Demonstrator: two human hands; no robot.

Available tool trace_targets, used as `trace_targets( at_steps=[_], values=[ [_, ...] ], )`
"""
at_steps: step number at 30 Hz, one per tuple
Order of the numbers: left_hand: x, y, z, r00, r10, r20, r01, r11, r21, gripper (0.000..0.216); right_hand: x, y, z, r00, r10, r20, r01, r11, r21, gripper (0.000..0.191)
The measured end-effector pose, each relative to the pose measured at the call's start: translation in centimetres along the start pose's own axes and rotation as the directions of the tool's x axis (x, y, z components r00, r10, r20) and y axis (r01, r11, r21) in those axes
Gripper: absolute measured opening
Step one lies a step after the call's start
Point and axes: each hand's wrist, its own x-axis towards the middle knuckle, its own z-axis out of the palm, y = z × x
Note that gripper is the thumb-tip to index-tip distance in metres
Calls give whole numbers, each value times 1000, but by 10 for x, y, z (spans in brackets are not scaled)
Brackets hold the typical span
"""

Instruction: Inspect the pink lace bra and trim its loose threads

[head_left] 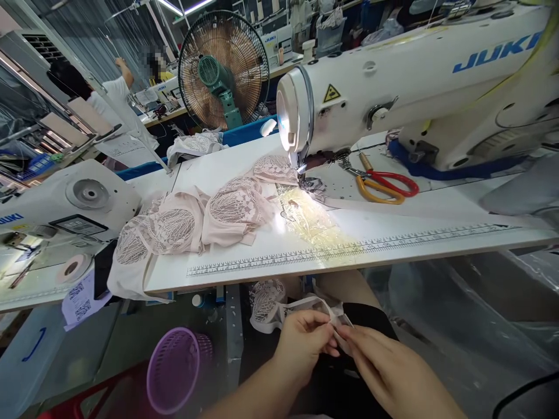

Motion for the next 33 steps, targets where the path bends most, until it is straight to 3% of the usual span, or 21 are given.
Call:
trace_targets(
  at_steps=[4,14,18,21,27,33],
  values=[
    [-1,3,0,1000,1,-2,-1,1000,-3,53,-2,8,-2,997,59,-50,-64,993,-101,25],
    [-3,5,2,997,67,43,-71,991,117,44,15,5,-4,992,-5,123,34,973,-229,33],
    [-2,4,2,991,127,44,-133,973,190,34,21,2,0,994,15,108,21,947,-321,26],
    [-3,5,2,983,175,54,-183,955,232,28,22,2,3,996,44,75,-23,964,-266,23],
    [-6,10,7,987,153,54,-162,933,322,25,17,3,0,982,174,-70,-182,975,-127,19],
    [-3,9,7,986,158,46,-164,916,365,25,13,14,-6,987,159,-33,-162,978,-128,19]
  ],
)
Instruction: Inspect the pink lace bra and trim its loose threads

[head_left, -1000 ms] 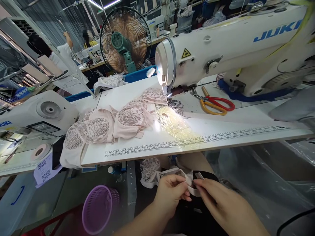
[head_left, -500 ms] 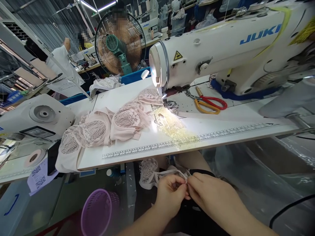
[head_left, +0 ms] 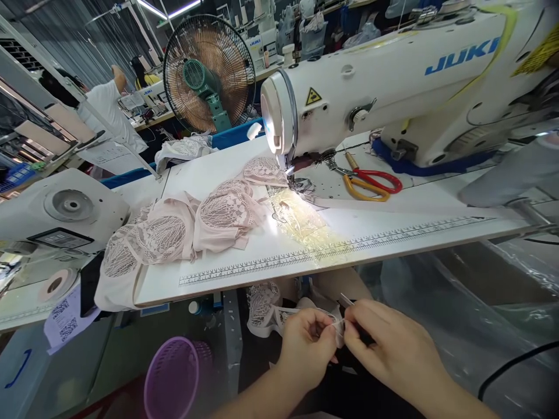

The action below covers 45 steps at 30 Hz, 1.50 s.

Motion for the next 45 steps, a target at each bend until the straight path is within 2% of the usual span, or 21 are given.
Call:
trace_targets(
  at_steps=[4,7,9,11,14,16,18,20,21,22,24,26,28,31,34,36,38,41,43,45],
  values=[
    [2,-4,-2,1000,-22,-8,22,999,-44,30,2,9,-8,992,113,46,-118,984,130,19],
    [2,-2,-2,1000,-24,-6,24,998,-50,32,4,6,-10,987,22,160,-62,967,247,15],
    [0,1,-2,1000,-24,3,24,999,-47,32,4,1,-6,981,-51,186,2,968,252,15],
    [-1,3,-1,999,-27,18,28,999,-36,32,4,-2,-1,984,-99,149,68,977,202,19],
    [-2,2,-1,999,-35,20,35,999,-27,32,6,2,6,993,-119,4,119,992,40,25],
    [-1,0,-1,999,-39,7,39,999,-37,33,10,12,4,990,-68,-121,59,995,-79,26],
    [-1,-1,-2,999,-38,-8,37,998,-53,34,13,25,-4,974,43,-221,-76,987,-141,25],
    [-1,-1,-2,999,-40,-15,39,997,-63,35,15,35,-14,960,153,-233,-186,974,-127,25],
    [-1,0,-2,999,-42,-16,41,997,-65,35,15,37,-18,966,165,-197,-187,978,-95,24],
    [-1,1,-2,999,-43,-16,42,997,-67,35,14,37,-21,981,133,-143,-142,988,-52,23],
    [-1,4,-1,999,-44,-9,43,996,-73,35,10,30,-21,999,-29,-27,30,998,46,23],
    [-3,6,0,999,-36,0,36,996,-83,34,5,17,-15,982,-184,50,176,975,133,25],
    [-4,8,1,999,-38,7,39,995,-90,32,1,5,-7,969,-239,57,228,961,154,29],
    [-6,8,2,998,-67,4,67,992,-105,32,2,-3,1,968,-248,-48,249,968,24,35],
    [-6,6,1,996,-93,-7,91,988,-121,31,8,5,2,962,-217,-163,193,970,-147,32],
    [-5,4,0,994,-104,-14,101,986,-130,30,11,14,-1,969,-148,-198,118,981,-155,32],
    [-4,2,0,994,-106,-18,102,985,-139,29,12,22,-6,985,-55,-161,42,995,-87,32],
    [-2,1,0,994,-100,-37,93,983,-158,30,13,29,-15,997,64,-39,-62,997,48,39],
    [-2,3,0,994,-102,-47,93,981,-171,31,19,34,-20,995,95,10,-96,986,137,38],
    [-4,8,0,994,-99,-52,89,981,-172,33,30,41,-23,997,72,21,-75,974,215,29]
  ],
)
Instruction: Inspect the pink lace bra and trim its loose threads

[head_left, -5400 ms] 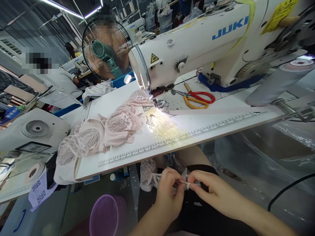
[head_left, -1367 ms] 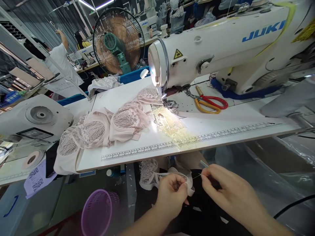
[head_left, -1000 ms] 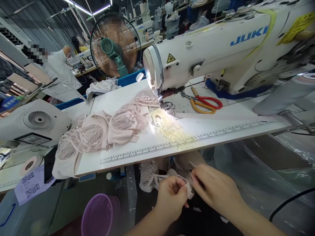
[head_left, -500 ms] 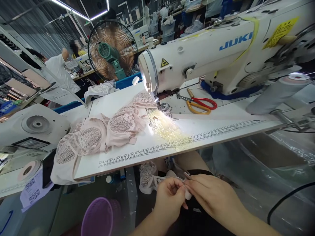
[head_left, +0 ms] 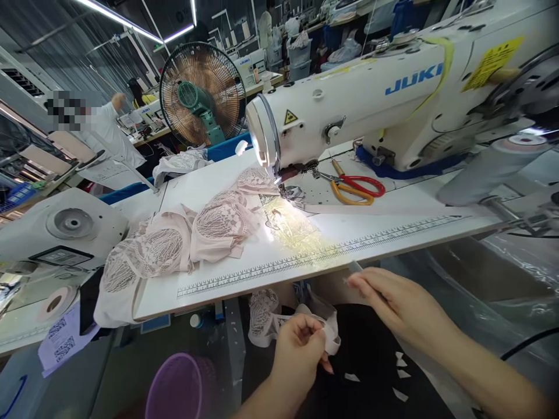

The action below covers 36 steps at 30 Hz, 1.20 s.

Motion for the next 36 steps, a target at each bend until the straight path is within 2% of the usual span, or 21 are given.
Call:
trace_targets(
  at_steps=[2,4,5,7,9,11,14,16,18,20,21,23,25,26,28,31,32,34,36],
  values=[
    [-3,5,0,1000,14,6,-14,1000,6,34,17,6,-3,998,-58,24,57,998,38,29],
    [-5,8,0,999,39,15,-39,999,3,35,37,9,-5,994,-54,94,49,997,53,39],
    [-5,8,-1,999,49,21,-49,999,0,35,48,8,-7,987,-5,158,0,999,33,45],
    [-5,4,-3,998,65,21,-64,998,-11,36,67,3,-11,942,162,295,-138,985,-99,52],
    [-3,-2,-5,997,76,11,-76,997,-31,38,83,-3,-14,897,293,331,-198,936,-291,55],
    [0,-8,-7,997,72,5,-72,996,-56,40,92,-5,-14,902,331,279,-181,874,-450,49],
    [2,-13,-8,999,42,17,-40,995,-92,44,96,0,-13,927,316,200,-137,784,-605,29],
    [4,-15,-8,999,39,23,-37,993,-111,46,94,6,-17,939,307,158,-125,730,-672,31],
    [5,-15,-9,998,53,29,-50,991,-121,48,90,10,-24,953,285,106,-126,686,-717,41],
    [5,-14,-8,997,69,36,-64,990,-126,49,80,9,-32,977,211,28,-124,673,-729,41],
    [5,-13,-8,996,76,37,-71,989,-129,50,72,6,-34,987,161,-11,-122,702,-701,37],
    [4,-10,-6,996,87,32,-82,988,-134,51,51,-6,-31,996,79,-43,-90,841,-534,31],
    [1,-5,-4,995,95,33,-90,988,-128,48,24,-21,-18,991,23,134,0,985,-171,23],
    [0,-2,-3,994,98,40,-93,988,-120,46,11,-28,-8,969,-19,248,25,999,-22,17],
    [-3,3,-2,992,112,65,-106,991,-85,39,-12,-38,12,919,-30,393,4,998,67,25],
    [-4,5,-3,980,169,105,-169,986,-13,29,-30,-41,32,918,74,389,-140,980,145,7],
    [-5,5,-4,976,189,110,-190,982,1,26,-32,-39,34,918,89,387,-181,961,209,3],
    [-5,3,-5,968,225,110,-227,974,13,21,-33,-34,31,901,99,423,-260,902,344,16],
    [-5,-1,-5,958,272,94,-276,960,36,16,-32,-32,24,871,117,477,-343,841,419,20]
  ],
)
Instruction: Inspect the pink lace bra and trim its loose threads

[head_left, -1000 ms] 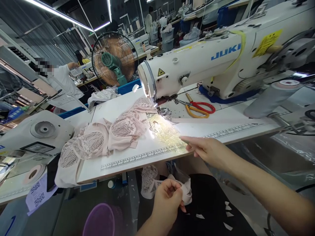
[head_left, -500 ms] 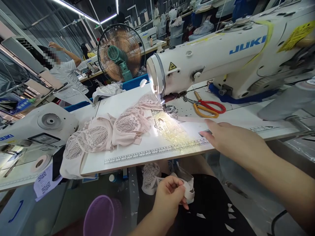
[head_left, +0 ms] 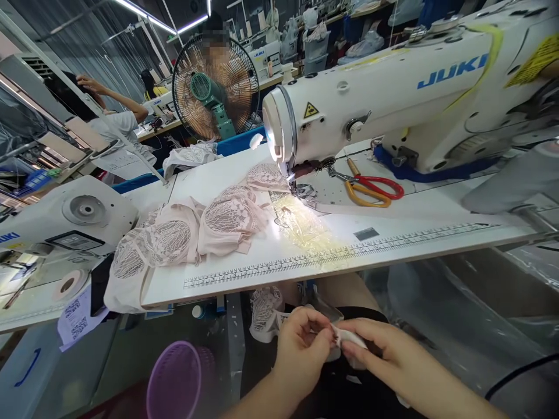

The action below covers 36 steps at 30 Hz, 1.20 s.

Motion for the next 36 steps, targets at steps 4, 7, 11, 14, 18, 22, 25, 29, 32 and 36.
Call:
trace_targets(
  at_steps=[4,7,11,14,18,22,25,29,32,36],
  values=[
    [-4,-7,0,964,264,20,-262,942,209,11,-3,-5,-3,998,56,-12,-55,997,49,23],
    [-5,-10,-1,896,429,119,-431,769,473,12,-4,-3,4,996,77,-34,-78,997,-10,24],
    [-6,-9,-3,890,404,211,-427,580,694,9,-6,1,10,997,62,-43,-67,992,-103,25],
    [-5,-7,-3,895,370,248,-426,545,723,11,-8,2,9,999,11,-42,-19,980,-197,26],
    [-3,-4,-2,917,326,229,-389,608,692,10,-8,2,6,997,-46,-54,29,959,-282,26],
    [-2,-6,-1,907,352,231,-410,614,674,10,-6,3,5,995,-71,-73,46,953,-300,25],
    [-2,-10,3,906,365,214,-413,656,632,12,-6,4,7,995,-49,-87,21,954,-299,25],
    [1,-14,5,940,329,89,-320,760,566,12,-3,4,9,995,-25,-95,-1,965,-262,26],
    [2,-15,2,958,285,21,-254,817,517,10,4,3,12,995,-12,-96,-11,971,-239,23],
    [5,-13,6,955,292,43,-266,787,556,17,7,-5,17,991,4,-136,-51,937,-346,20]
  ],
)
